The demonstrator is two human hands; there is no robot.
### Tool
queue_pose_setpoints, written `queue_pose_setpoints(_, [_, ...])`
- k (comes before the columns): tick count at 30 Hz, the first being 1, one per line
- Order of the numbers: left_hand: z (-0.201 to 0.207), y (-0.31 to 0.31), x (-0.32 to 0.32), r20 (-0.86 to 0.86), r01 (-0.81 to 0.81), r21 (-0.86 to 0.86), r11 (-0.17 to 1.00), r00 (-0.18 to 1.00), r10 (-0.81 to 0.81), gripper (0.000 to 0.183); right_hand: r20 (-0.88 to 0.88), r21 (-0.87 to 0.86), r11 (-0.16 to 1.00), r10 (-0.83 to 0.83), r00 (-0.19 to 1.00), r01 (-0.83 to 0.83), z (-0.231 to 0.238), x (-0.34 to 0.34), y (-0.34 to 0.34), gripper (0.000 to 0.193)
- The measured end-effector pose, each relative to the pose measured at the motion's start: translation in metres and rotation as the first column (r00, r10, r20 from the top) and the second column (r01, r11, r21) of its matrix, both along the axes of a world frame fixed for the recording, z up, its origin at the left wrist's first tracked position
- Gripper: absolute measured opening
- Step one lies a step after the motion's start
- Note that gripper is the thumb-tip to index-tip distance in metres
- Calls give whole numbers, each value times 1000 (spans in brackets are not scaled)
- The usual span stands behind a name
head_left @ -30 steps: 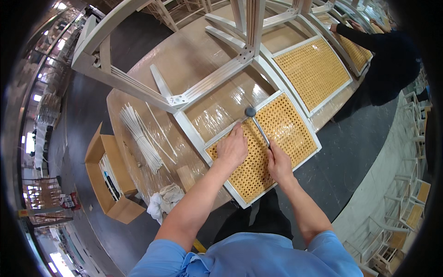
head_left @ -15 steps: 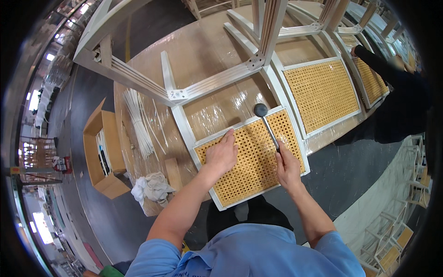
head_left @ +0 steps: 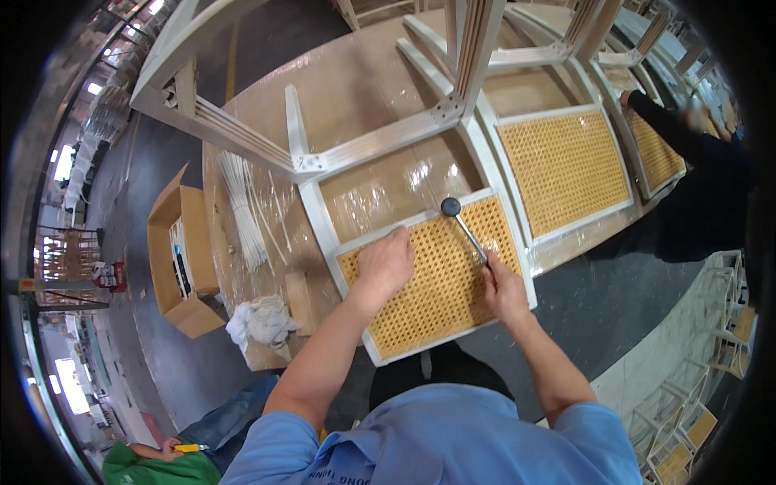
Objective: The person assembles a rattan chair seat by inserting thin wooden strips into the frame and tapping them with a rubber mallet. They wipe the seat with a cloth, adjust the strips, and use a small wooden block to protect the frame while hammering. The person then lifts and repositions the chair frame.
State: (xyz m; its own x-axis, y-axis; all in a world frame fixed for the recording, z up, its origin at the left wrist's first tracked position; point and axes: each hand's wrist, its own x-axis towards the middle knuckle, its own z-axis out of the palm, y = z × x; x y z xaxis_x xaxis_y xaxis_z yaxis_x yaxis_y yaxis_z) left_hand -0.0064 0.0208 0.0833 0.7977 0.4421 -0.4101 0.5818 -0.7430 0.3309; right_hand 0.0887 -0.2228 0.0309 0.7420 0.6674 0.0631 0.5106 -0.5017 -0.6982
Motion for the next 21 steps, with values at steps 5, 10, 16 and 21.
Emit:
queue_pose_setpoints(5, [-22,-21,12,244,56,6,998,968,-55,39,-181,-25,1000,-17,983,13,25,3,4,42])
queue_pose_setpoints(10, [-20,-43,39,75,87,-72,994,994,-82,37,10,195,979,-64,998,61,16,3,-9,44])
queue_pose_setpoints(16, [-19,-37,41,47,47,-21,999,998,-46,42,-105,18,997,-68,992,70,23,14,-1,41])
queue_pose_setpoints(21, [-13,-41,42,31,52,-29,998,998,-51,55,-111,-43,996,-82,990,78,14,20,-12,41])
